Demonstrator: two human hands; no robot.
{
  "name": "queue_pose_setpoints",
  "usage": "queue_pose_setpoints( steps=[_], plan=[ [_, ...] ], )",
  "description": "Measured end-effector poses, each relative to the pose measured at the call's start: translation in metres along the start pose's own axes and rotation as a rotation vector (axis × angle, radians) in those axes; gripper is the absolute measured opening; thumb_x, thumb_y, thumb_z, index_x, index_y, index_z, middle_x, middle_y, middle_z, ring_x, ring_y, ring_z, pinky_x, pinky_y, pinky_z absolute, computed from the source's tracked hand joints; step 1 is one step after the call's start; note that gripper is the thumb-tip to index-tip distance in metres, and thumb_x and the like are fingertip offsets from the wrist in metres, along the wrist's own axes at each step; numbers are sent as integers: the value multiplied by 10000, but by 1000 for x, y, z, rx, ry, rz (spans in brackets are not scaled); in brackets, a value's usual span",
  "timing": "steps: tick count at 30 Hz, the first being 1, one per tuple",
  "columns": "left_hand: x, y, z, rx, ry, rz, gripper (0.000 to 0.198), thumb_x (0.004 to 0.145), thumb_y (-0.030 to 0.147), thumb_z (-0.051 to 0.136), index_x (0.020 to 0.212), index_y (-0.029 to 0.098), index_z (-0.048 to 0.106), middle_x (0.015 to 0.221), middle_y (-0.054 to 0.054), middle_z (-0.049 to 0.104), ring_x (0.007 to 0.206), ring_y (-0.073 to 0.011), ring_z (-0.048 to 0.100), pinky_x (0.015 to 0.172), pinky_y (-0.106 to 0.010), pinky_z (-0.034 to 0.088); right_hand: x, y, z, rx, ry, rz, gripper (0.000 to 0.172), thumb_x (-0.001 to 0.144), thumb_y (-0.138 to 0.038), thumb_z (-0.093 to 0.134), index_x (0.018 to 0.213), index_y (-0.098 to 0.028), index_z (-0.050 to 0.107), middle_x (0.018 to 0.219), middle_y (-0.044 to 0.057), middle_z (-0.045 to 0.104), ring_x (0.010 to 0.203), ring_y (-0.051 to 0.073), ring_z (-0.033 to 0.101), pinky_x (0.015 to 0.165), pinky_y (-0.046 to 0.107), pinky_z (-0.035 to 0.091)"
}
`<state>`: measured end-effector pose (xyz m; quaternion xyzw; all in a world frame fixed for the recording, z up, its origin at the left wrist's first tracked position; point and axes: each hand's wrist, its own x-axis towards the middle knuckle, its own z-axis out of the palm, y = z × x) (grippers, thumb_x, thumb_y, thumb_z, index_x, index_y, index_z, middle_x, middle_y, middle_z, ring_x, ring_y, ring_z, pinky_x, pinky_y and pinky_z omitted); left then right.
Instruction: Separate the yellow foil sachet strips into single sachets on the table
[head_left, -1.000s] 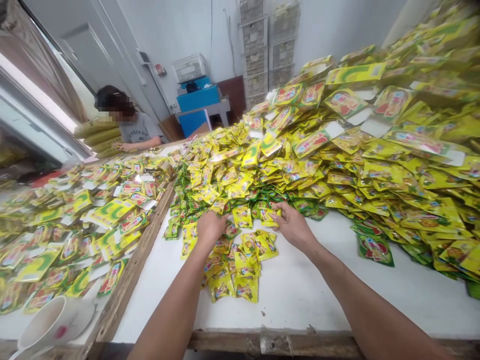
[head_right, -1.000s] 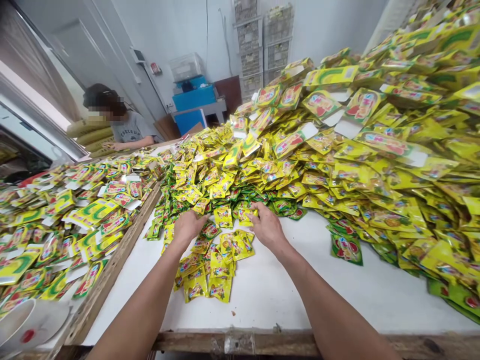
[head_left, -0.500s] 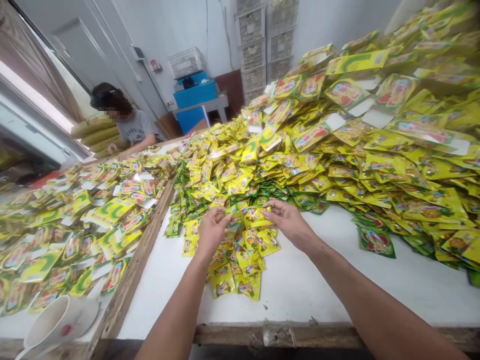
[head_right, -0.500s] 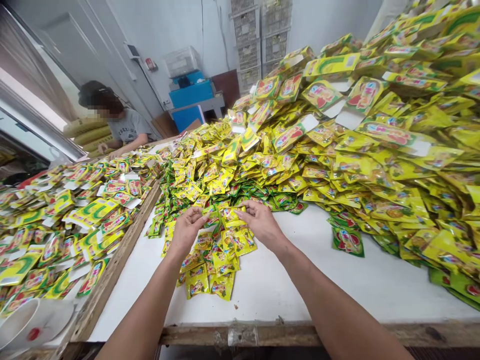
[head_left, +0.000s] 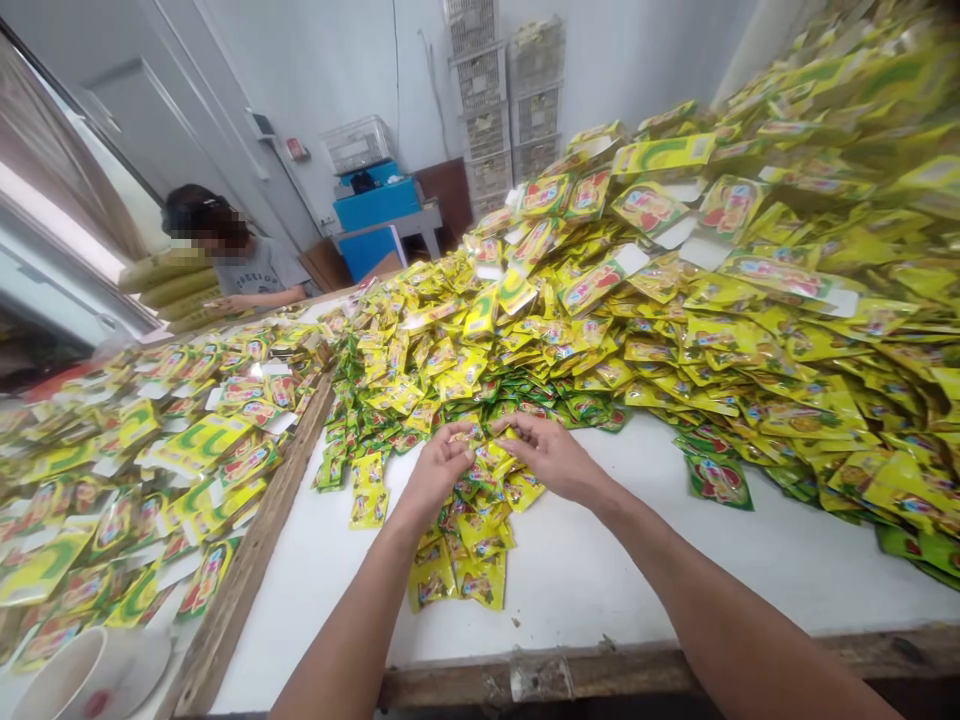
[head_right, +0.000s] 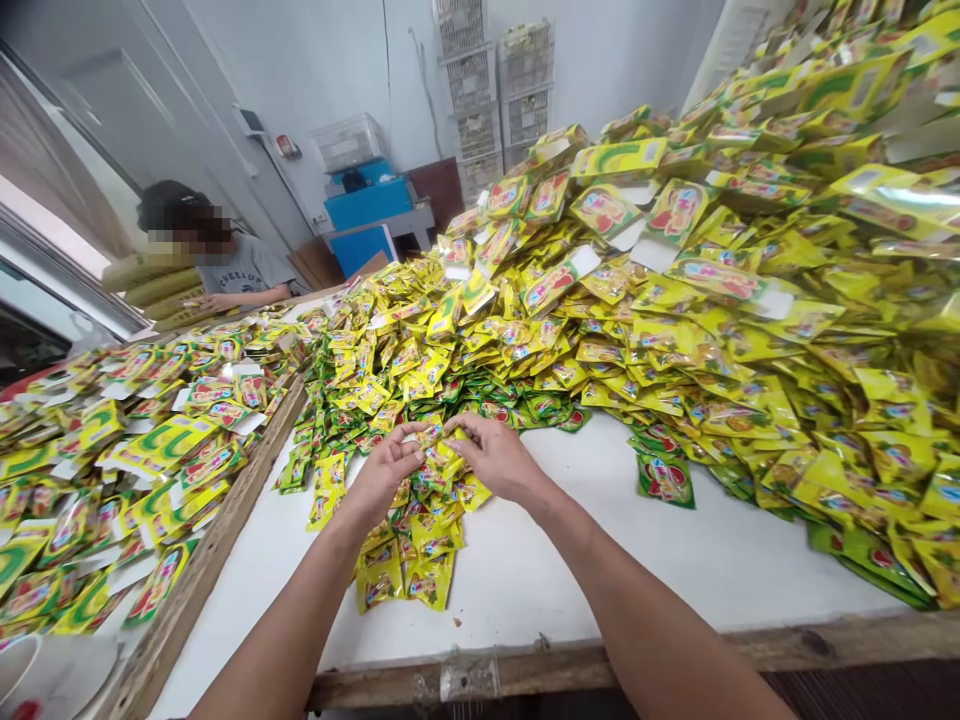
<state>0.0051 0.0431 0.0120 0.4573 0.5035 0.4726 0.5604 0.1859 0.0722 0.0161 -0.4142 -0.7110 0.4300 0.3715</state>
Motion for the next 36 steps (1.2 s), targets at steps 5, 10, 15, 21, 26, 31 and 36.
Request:
queue_pose_setpoints(
  steps=[5,10,15,21,26,31,36],
  plan=[
    [-1,7,6,77,-96,-1,365,740,462,632,969,180,598,696,9,550,674,-130,511,637,-238,396,-4,-7,-2,-197,-37,-70,317,820,-235,482,1090,-214,647,961,59,702,858,209,624,773,332,455],
    [7,17,11,195,-263,32,483,683,260,694,1131,230,515,832,5,539,777,-134,514,647,-226,398,-4,-9,-5,-63,-31,-40,397,831,-320,479,1187,-211,615,1159,89,650,1067,248,583,908,377,432],
    [20,33,16,419,-313,63,833,610,181,725,1350,220,344,587,96,411,531,-80,385,505,-198,291,-3,-6,-10,61,-48,118,345,721,-389,603,981,-176,683,871,47,698,825,228,618,677,298,471],
    [68,95,5,822,-53,287,638,623,316,742,1213,198,533,1013,-106,635,895,-239,590,774,-349,448,1,-2,-19,-21,209,185,307,715,-457,564,818,-180,647,633,3,611,632,195,552,577,281,408],
    [129,135,-17,1367,500,429,480,629,81,640,1098,184,635,1119,-161,635,1140,-357,497,927,-441,378,0,-1,-15,0,233,158,295,710,-436,578,842,-186,664,819,61,684,791,249,610,702,321,446],
    [123,120,-36,1316,530,393,404,710,26,444,967,200,702,1007,-99,696,1017,-255,603,905,-359,426,1,0,-18,118,243,182,350,700,-490,592,870,-189,647,791,36,672,723,208,602,617,285,445],
    [54,82,-38,778,265,527,350,677,32,466,785,227,736,1189,-39,622,1131,-194,547,1000,-339,390,2,-1,-26,345,126,127,323,634,-480,658,788,-202,601,1108,68,642,732,183,597,549,263,432]
  ],
)
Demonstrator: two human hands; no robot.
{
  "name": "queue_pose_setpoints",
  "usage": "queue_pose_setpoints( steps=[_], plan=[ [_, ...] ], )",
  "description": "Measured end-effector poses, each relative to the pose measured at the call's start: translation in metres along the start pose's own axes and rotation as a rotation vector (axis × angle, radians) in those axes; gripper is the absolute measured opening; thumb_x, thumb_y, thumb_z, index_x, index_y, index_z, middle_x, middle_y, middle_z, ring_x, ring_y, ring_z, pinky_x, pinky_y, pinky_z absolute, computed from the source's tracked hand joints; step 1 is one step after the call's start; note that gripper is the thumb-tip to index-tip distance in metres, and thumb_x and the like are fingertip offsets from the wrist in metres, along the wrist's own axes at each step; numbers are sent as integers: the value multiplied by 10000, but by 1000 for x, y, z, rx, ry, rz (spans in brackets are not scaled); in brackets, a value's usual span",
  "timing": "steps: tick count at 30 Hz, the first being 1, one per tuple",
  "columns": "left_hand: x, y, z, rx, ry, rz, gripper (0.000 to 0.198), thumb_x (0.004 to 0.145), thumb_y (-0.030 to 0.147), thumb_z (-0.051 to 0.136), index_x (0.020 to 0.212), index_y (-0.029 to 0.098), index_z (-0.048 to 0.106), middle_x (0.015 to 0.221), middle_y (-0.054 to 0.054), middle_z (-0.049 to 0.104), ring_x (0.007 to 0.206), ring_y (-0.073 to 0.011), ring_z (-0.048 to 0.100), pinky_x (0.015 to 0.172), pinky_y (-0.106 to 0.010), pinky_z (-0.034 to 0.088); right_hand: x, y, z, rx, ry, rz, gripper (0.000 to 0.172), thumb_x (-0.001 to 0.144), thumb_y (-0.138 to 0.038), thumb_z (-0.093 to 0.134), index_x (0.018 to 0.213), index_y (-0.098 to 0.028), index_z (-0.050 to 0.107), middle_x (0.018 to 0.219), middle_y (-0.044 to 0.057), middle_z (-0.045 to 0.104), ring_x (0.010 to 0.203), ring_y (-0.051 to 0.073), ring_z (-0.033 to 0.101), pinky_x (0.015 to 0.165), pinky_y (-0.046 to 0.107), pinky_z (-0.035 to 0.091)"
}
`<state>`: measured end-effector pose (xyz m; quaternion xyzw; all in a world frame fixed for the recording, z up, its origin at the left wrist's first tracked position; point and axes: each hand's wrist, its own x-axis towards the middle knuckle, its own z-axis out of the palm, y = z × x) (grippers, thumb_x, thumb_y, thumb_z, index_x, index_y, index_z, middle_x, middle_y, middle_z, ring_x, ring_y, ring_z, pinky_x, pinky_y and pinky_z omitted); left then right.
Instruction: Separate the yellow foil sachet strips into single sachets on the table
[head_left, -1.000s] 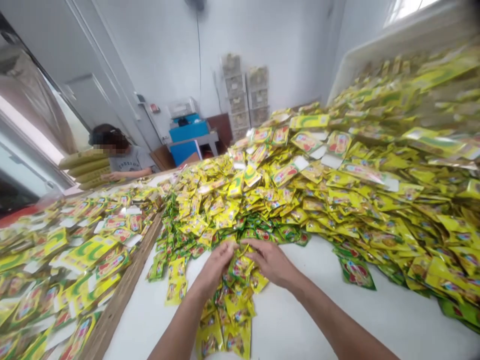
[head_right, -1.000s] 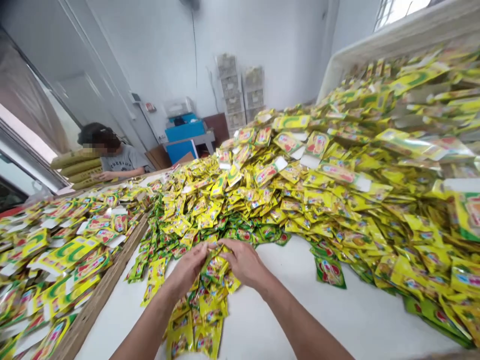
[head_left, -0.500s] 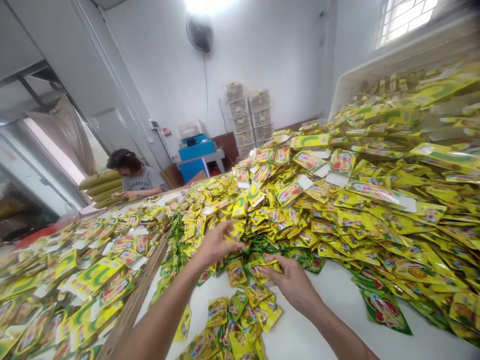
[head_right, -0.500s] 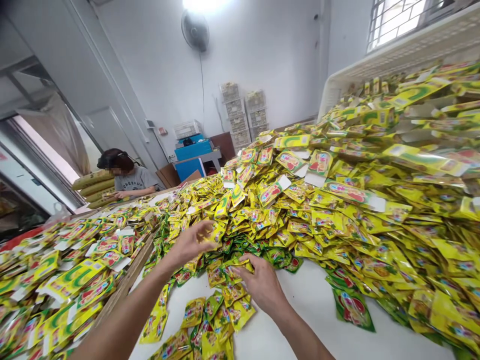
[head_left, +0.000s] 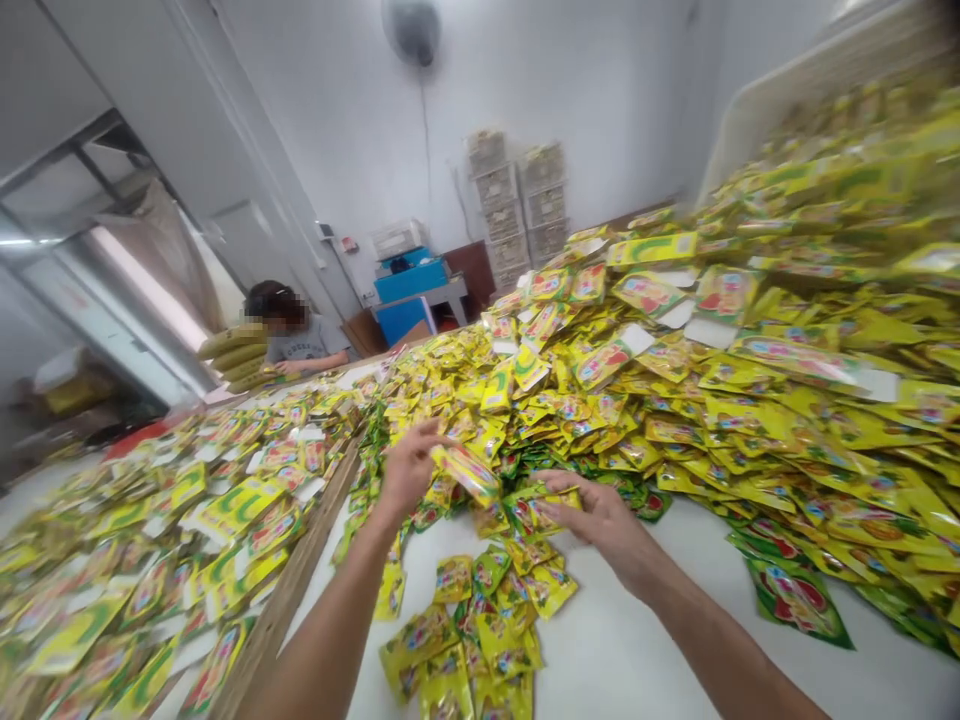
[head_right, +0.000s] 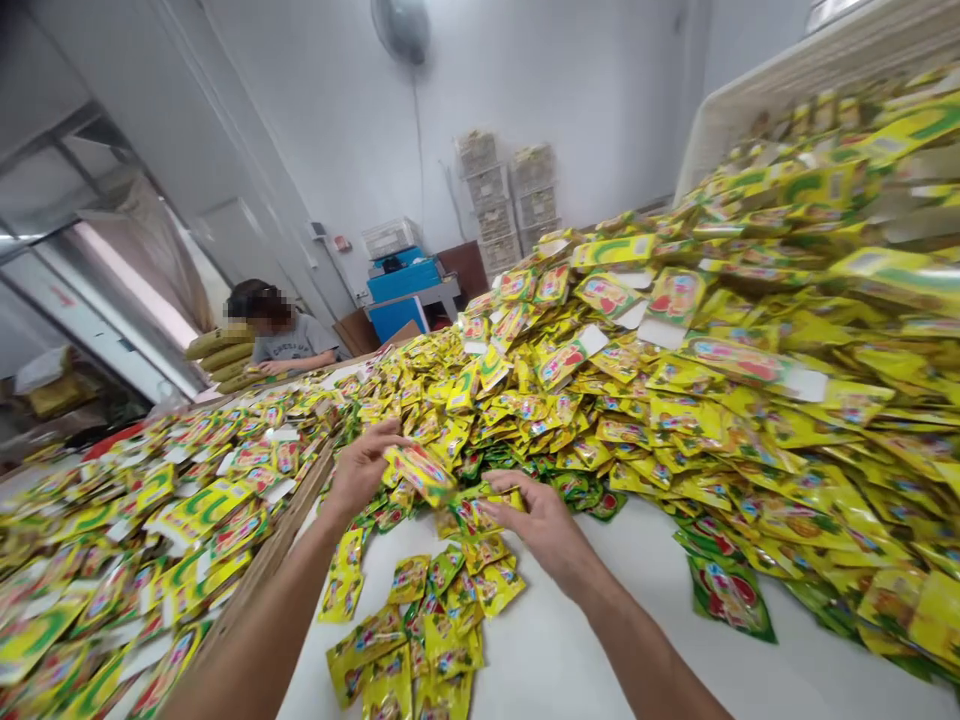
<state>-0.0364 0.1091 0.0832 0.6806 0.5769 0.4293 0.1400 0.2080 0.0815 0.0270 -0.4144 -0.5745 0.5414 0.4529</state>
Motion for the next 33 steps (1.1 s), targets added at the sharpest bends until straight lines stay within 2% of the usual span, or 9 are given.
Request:
queue_pose_setpoints(
  steps=[2,4,7,11,14,19,23,28,33],
  plan=[
    [-32,5,9,-248,-158,-66,224,664,90,565,738,215,735,1232,-57,591,1121,-222,550,969,-350,415,-2,1,4,22,-151,-9,276,623,-439,688,725,-196,609,1249,81,575,889,226,606,632,290,473],
    [-58,8,27,-492,-228,-171,186,640,159,657,809,201,722,1239,-85,581,1056,-231,581,907,-344,451,-6,4,12,6,-308,56,280,625,-441,697,729,-191,629,1135,93,636,903,243,617,661,311,489],
    [-79,5,58,-744,-35,-420,379,638,253,701,1005,205,620,1062,-88,647,811,-176,632,740,-305,496,-11,9,24,-18,-392,228,345,626,-483,691,800,-194,620,759,31,676,671,192,628,572,286,480],
    [-96,-2,75,-716,134,-664,288,745,458,604,815,180,583,737,-40,641,689,-176,611,646,-293,486,-9,17,35,16,-237,285,372,636,-495,677,827,-192,577,640,-8,631,527,140,565,501,255,437],
    [-111,-2,70,-740,-23,-593,369,752,530,583,874,182,602,817,-47,664,804,-200,620,719,-308,488,-5,21,37,-56,-129,236,361,631,-484,662,802,-177,580,615,-5,610,511,140,546,472,254,412],
    [-124,0,68,-760,-252,-554,713,555,400,799,1167,198,493,992,-67,661,866,-211,620,755,-316,486,0,28,31,-161,-23,220,301,649,-412,644,835,-181,589,580,-34,587,476,119,505,469,245,414],
    [-122,0,73,-414,-73,-540,802,499,369,823,1196,200,465,1062,-90,604,870,-215,602,751,-324,478,1,26,27,-129,52,220,287,641,-399,662,820,-189,586,626,-22,619,525,131,540,490,248,432],
    [-120,4,68,127,67,-458,652,629,471,713,1166,169,497,1065,-110,551,882,-250,579,761,-375,459,2,22,26,53,29,262,388,544,-398,733,814,-183,556,583,-53,558,508,109,502,491,242,420],
    [-121,16,71,104,61,-320,479,798,454,555,1187,175,521,1119,-133,598,1036,-280,553,876,-391,418,1,20,26,59,86,206,407,548,-411,733,842,-175,578,653,-43,537,569,111,497,524,250,434]
  ],
)
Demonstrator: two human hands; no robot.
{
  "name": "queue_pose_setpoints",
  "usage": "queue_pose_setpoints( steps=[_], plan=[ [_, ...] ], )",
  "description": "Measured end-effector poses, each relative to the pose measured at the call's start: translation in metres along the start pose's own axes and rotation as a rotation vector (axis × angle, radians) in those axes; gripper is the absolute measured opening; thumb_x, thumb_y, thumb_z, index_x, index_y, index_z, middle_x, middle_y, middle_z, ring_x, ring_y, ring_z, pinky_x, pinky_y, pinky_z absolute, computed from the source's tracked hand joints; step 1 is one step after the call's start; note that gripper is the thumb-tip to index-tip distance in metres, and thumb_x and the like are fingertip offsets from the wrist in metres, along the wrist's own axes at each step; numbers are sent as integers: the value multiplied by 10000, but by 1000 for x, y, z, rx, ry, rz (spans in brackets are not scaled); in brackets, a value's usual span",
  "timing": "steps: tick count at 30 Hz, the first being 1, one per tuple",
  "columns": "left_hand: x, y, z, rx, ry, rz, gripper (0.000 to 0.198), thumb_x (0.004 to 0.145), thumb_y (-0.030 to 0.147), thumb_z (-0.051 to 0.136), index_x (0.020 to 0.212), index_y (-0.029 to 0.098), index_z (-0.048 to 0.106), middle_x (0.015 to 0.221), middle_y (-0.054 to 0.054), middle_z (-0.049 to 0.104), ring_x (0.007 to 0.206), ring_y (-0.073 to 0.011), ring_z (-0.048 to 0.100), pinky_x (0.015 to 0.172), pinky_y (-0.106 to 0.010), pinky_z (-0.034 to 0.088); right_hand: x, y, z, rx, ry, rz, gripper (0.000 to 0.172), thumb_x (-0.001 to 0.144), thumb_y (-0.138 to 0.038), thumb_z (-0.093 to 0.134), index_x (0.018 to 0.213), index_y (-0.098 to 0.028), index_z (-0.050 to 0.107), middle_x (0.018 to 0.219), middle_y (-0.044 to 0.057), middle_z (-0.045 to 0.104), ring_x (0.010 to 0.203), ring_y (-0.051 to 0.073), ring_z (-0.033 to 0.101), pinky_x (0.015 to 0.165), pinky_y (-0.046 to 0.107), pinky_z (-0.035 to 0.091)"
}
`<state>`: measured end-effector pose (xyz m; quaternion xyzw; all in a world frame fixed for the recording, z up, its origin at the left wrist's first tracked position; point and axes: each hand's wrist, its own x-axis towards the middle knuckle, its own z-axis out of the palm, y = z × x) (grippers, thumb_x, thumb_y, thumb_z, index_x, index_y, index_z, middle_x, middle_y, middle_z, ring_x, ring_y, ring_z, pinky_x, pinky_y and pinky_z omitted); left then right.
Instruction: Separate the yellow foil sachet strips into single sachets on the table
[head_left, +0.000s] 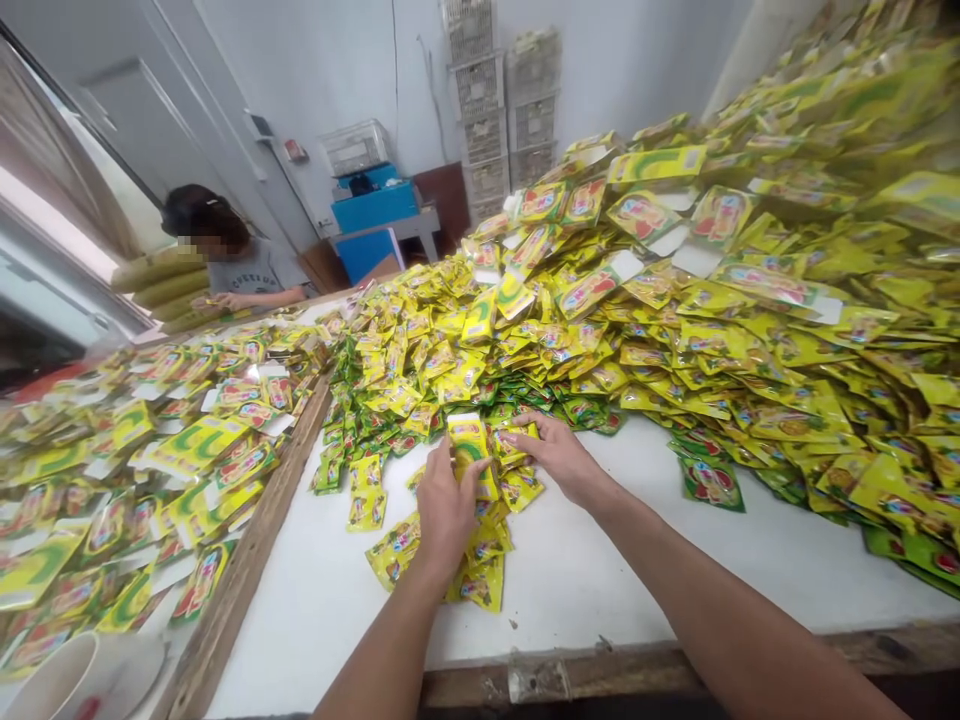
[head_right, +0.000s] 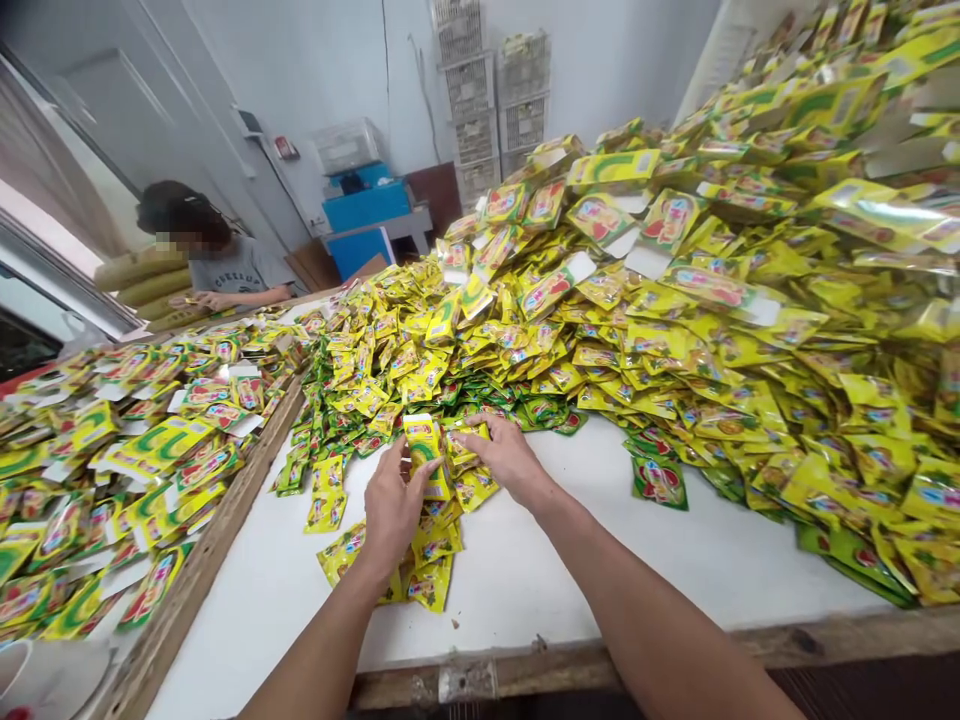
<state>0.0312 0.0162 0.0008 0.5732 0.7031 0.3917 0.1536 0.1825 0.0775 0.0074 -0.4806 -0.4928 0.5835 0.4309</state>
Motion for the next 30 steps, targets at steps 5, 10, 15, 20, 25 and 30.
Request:
queue_pose_setpoints(
  steps=[5,10,15,20,25,30],
  plan=[
    [-3,7,6,-154,-164,70,531,753,420,621,1214,174,523,1200,-128,598,1107,-278,532,932,-379,393,-2,-1,2,-103,106,-127,363,638,-457,664,853,-174,587,642,-30,514,598,133,488,545,263,410],
    [4,-4,1,-313,-241,-87,408,758,450,604,1053,169,587,884,-69,694,815,-218,608,754,-322,460,-3,-12,-7,-215,182,-291,311,704,-457,608,857,-188,574,679,-16,518,638,140,467,580,263,379],
    [9,-9,-7,-600,-456,-75,415,746,436,638,1057,166,594,980,-72,696,874,-213,625,783,-308,475,-5,-25,-23,-388,64,-357,243,750,-404,558,881,-200,560,686,-21,531,614,126,449,574,251,352],
    [11,-11,-14,-636,-488,-76,368,777,416,614,1037,157,646,1011,-74,696,931,-227,620,832,-319,467,-9,-35,-32,-661,-185,-279,148,757,-311,550,845,-194,571,720,-18,554,620,119,442,579,238,329],
    [10,-15,-13,-489,-497,-3,333,761,400,637,1011,183,675,1006,-51,704,952,-232,617,860,-316,453,-10,-37,-34,-817,-326,-227,131,759,-275,565,850,-194,614,709,-3,574,678,148,498,609,248,349],
    [10,-13,-10,-504,-568,-12,362,769,401,632,1056,182,665,1059,-64,696,977,-244,618,856,-323,463,-3,-24,-30,-711,-209,-328,161,702,-298,645,834,-207,629,766,1,612,721,155,527,633,243,371]
  ],
)
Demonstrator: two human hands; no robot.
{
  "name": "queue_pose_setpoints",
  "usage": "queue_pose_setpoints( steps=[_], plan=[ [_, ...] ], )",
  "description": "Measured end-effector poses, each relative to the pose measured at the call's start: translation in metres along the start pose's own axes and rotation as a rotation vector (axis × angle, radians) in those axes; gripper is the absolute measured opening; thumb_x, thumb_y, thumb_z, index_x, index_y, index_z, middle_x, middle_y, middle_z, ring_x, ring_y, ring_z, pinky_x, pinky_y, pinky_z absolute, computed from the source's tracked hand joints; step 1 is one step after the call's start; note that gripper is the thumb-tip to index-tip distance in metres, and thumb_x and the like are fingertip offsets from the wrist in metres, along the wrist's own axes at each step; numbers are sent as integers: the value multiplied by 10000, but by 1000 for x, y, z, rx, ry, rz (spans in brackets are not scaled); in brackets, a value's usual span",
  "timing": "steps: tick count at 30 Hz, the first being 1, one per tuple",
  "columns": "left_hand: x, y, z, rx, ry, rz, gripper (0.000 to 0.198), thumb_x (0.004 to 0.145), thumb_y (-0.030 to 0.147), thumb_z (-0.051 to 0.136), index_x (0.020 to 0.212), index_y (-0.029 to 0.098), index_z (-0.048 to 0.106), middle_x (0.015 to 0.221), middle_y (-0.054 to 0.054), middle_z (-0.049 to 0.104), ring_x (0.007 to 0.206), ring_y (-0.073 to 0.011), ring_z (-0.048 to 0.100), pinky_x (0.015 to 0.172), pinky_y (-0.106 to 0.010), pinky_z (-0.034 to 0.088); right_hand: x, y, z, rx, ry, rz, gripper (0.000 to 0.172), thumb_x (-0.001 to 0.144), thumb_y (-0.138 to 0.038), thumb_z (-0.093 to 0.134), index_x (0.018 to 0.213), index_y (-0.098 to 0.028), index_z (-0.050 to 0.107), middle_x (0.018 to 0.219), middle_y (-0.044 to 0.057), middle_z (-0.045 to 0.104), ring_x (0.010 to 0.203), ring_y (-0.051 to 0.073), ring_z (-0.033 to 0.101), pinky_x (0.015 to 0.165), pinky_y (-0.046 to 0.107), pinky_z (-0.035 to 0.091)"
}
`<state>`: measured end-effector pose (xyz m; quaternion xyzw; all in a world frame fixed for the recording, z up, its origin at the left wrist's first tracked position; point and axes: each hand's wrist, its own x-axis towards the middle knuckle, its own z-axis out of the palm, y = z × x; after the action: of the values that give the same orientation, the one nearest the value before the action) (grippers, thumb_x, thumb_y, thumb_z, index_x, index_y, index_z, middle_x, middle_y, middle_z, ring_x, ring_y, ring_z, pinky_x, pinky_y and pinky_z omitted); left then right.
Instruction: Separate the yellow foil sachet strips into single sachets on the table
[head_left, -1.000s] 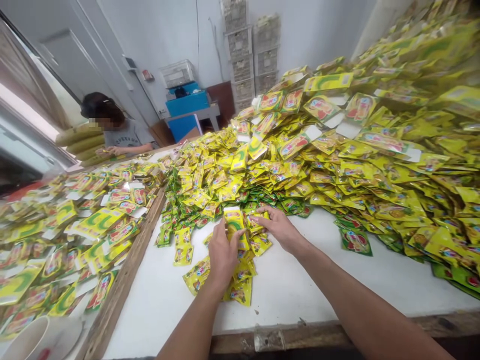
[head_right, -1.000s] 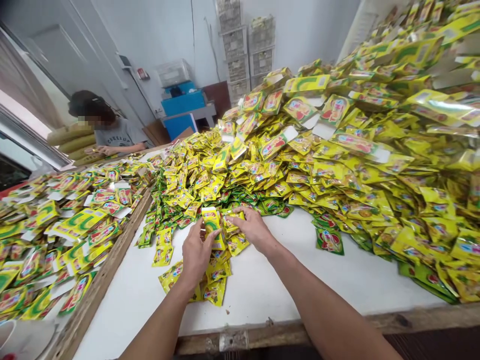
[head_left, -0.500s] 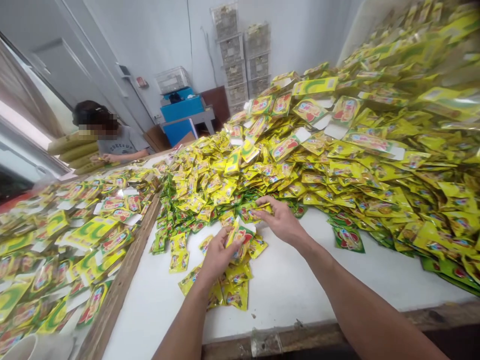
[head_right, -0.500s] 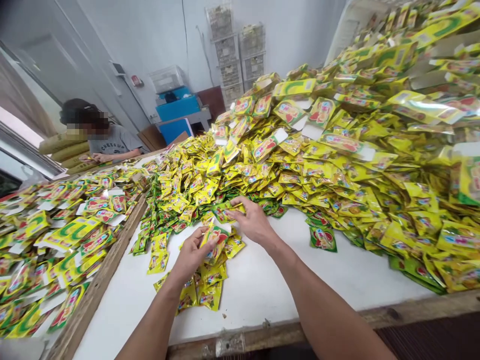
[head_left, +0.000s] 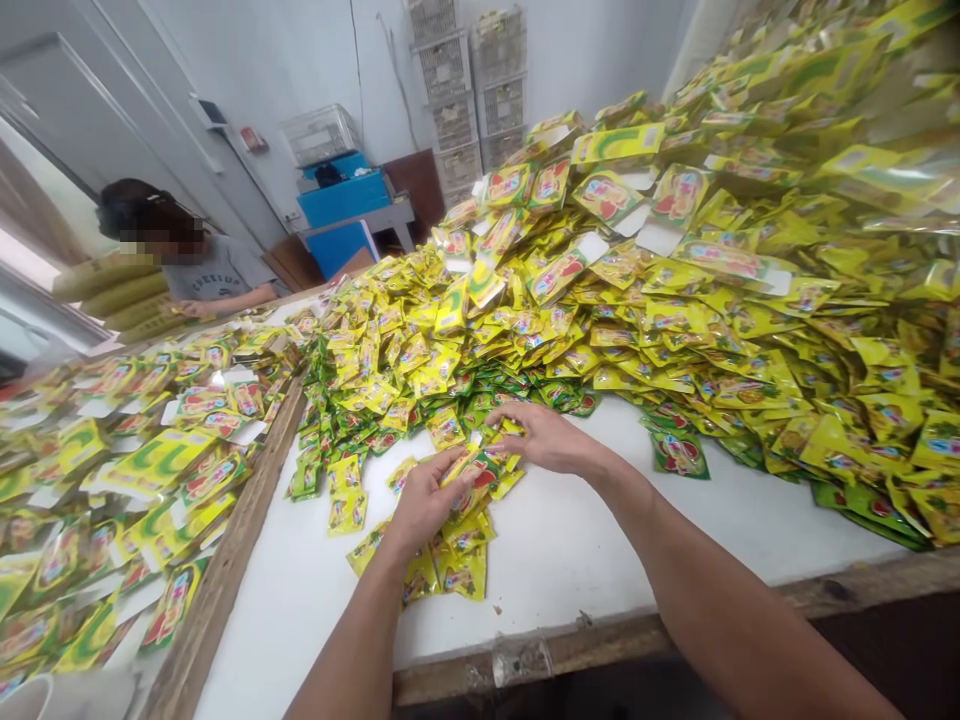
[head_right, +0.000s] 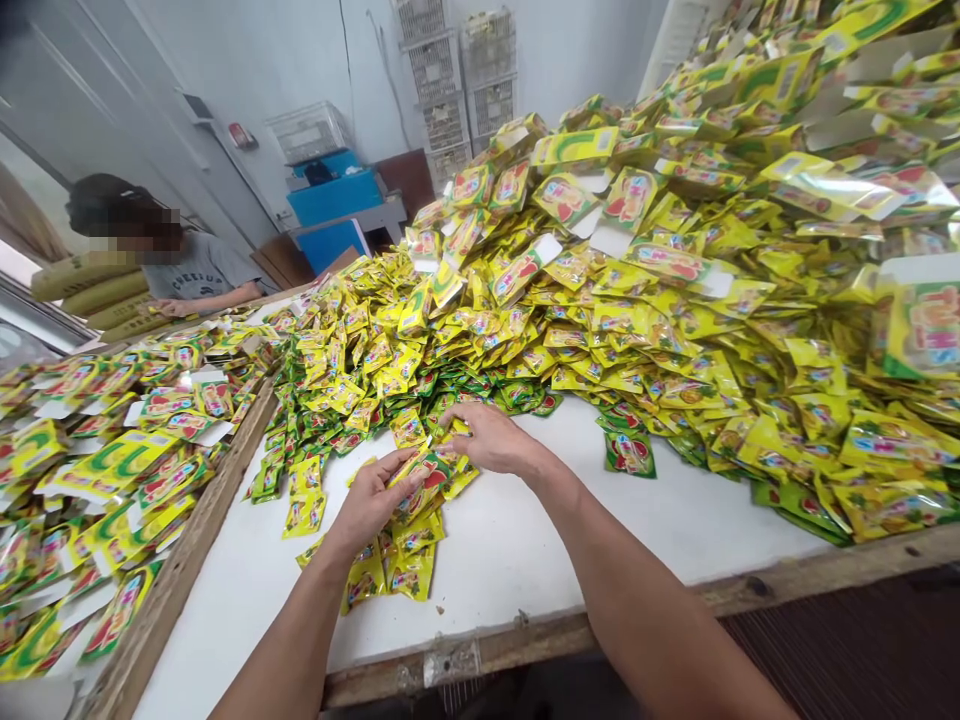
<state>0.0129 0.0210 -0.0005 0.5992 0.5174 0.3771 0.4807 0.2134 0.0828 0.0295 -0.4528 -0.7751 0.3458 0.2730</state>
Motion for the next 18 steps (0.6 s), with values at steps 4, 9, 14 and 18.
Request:
queue_pose_setpoints(
  steps=[4,9,14,18],
  plan=[
    [0,0,1,-229,12,-97,387,739,388,675,1063,177,652,1021,-67,711,884,-219,651,787,-303,491,4,4,14,126,238,51,262,671,-414,669,760,-188,570,682,-27,538,644,129,456,588,238,348],
    [0,-2,1,-395,22,-138,416,719,355,705,1083,166,640,923,-63,729,757,-185,666,695,-272,501,3,-1,30,123,301,35,275,690,-422,649,663,-201,488,593,-60,397,578,106,349,536,230,282],
    [2,-6,0,-312,92,-102,426,709,361,711,1085,172,644,988,-67,722,849,-207,663,779,-307,502,-1,-6,30,70,181,32,190,741,-334,619,639,-192,546,544,-59,421,546,103,371,515,225,272],
    [2,-7,-2,-187,134,-28,425,711,375,703,1084,178,652,1039,-64,708,943,-230,643,849,-331,486,-2,-8,29,0,168,-40,104,778,-277,583,739,-198,637,609,-31,535,555,107,440,543,227,322]
  ],
)
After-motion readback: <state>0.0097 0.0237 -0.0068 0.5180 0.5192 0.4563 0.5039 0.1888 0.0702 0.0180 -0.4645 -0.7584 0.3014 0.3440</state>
